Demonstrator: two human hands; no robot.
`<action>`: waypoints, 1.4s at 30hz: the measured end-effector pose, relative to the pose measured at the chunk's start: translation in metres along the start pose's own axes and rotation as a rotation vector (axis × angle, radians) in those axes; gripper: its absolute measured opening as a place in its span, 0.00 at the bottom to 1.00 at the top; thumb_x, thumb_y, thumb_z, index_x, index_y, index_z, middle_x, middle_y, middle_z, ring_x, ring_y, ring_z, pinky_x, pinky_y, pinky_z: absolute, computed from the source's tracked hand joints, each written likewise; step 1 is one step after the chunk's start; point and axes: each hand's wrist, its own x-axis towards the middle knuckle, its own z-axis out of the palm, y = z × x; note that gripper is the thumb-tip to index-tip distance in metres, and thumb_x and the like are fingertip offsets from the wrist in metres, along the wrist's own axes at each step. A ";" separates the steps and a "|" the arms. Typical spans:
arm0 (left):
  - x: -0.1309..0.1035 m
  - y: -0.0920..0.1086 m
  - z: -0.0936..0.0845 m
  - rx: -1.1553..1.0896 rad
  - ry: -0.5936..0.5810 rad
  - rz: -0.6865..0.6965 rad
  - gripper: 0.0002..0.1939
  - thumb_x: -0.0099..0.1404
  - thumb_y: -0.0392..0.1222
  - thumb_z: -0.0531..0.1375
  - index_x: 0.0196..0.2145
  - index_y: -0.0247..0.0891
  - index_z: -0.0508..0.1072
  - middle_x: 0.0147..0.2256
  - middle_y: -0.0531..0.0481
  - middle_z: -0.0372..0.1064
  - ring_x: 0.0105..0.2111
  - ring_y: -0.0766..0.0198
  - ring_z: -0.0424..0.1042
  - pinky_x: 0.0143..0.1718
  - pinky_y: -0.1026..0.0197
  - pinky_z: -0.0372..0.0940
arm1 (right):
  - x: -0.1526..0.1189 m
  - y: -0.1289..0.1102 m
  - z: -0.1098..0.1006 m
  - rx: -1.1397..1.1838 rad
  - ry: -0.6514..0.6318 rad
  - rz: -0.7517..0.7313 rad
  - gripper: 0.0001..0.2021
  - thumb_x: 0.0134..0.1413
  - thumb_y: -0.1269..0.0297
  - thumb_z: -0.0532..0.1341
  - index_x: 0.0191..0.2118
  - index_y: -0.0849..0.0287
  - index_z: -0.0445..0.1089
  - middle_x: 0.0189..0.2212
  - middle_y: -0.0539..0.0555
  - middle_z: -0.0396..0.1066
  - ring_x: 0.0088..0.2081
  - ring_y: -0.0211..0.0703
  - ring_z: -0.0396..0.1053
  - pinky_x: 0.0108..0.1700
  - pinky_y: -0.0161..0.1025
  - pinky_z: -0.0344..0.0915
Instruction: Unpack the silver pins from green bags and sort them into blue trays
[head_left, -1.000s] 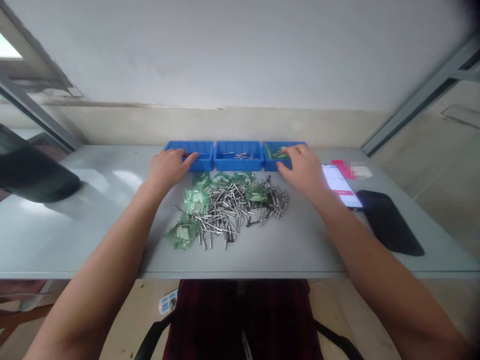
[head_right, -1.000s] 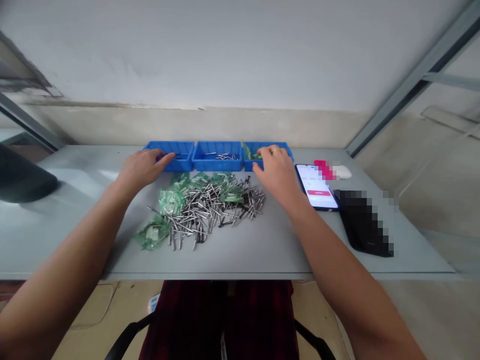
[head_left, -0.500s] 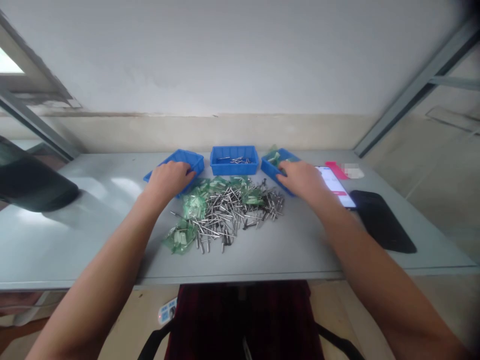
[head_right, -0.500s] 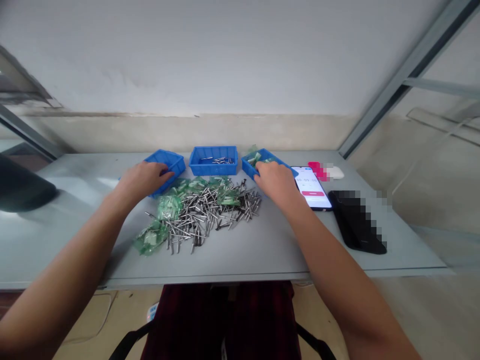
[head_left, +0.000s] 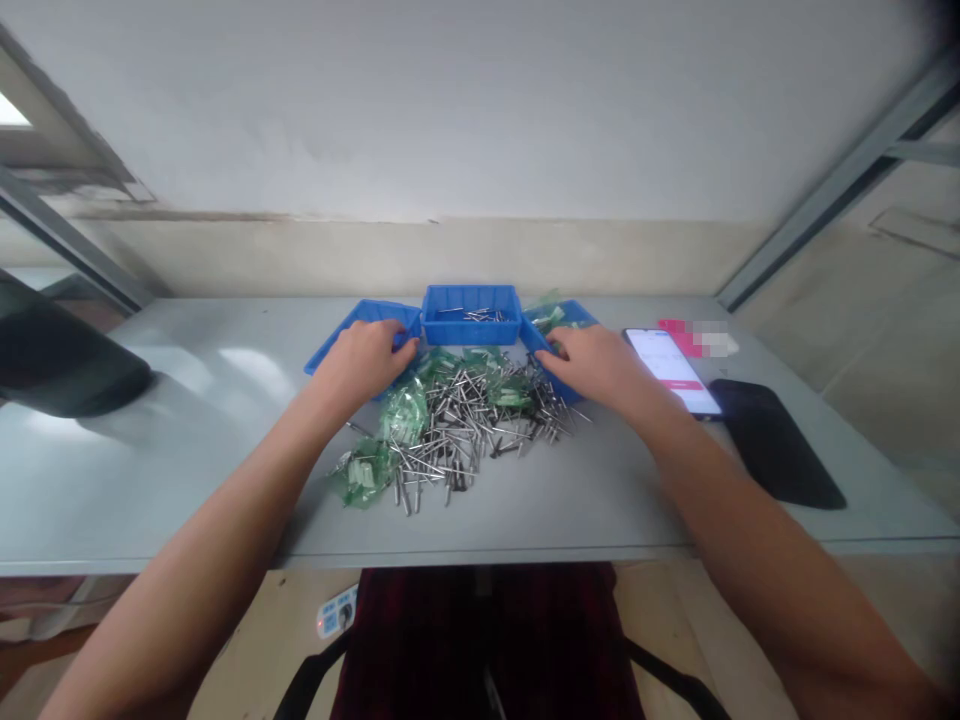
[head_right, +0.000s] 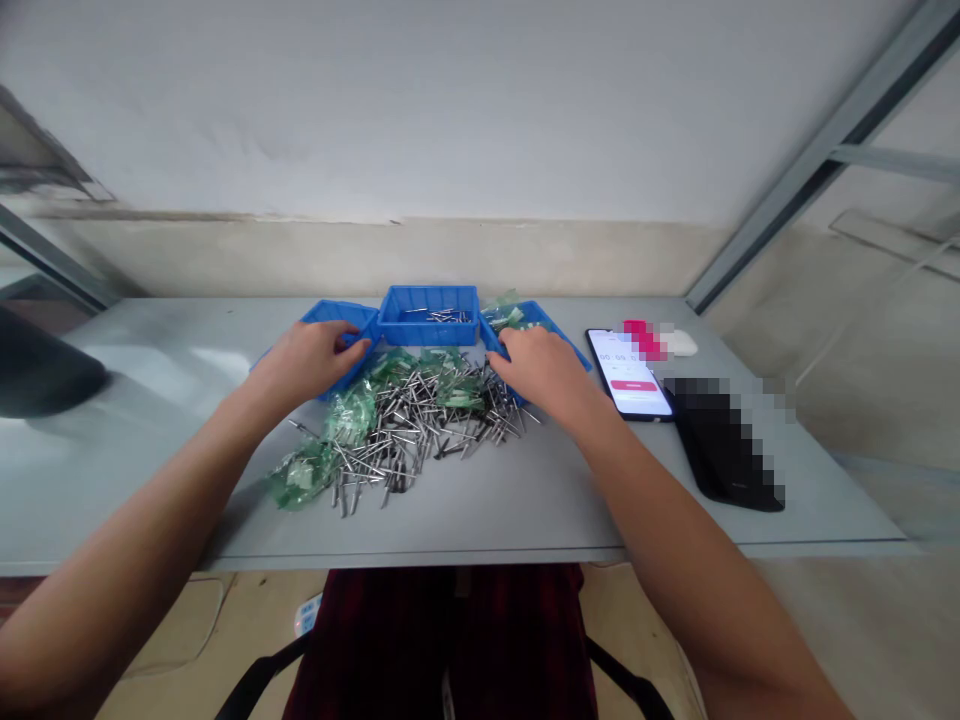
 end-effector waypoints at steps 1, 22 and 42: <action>0.000 0.001 -0.001 -0.017 -0.004 -0.005 0.16 0.64 0.49 0.53 0.24 0.40 0.72 0.18 0.48 0.66 0.17 0.64 0.60 0.20 0.61 0.52 | 0.000 0.000 0.000 0.006 0.009 -0.006 0.15 0.58 0.54 0.52 0.33 0.57 0.71 0.25 0.56 0.70 0.26 0.45 0.65 0.26 0.40 0.49; -0.014 0.042 -0.013 0.108 -0.125 0.471 0.14 0.67 0.42 0.51 0.43 0.38 0.74 0.36 0.45 0.74 0.35 0.57 0.73 0.31 0.59 0.62 | -0.023 -0.055 0.019 0.279 -0.063 -0.580 0.10 0.61 0.63 0.53 0.37 0.59 0.71 0.32 0.55 0.71 0.34 0.43 0.67 0.35 0.39 0.58; -0.028 0.042 0.011 -0.131 -0.080 0.602 0.14 0.69 0.40 0.50 0.37 0.34 0.75 0.32 0.46 0.71 0.34 0.59 0.71 0.35 0.57 0.66 | -0.021 -0.053 0.016 0.207 -0.136 -0.520 0.10 0.62 0.65 0.53 0.35 0.61 0.69 0.33 0.54 0.70 0.36 0.42 0.67 0.35 0.37 0.58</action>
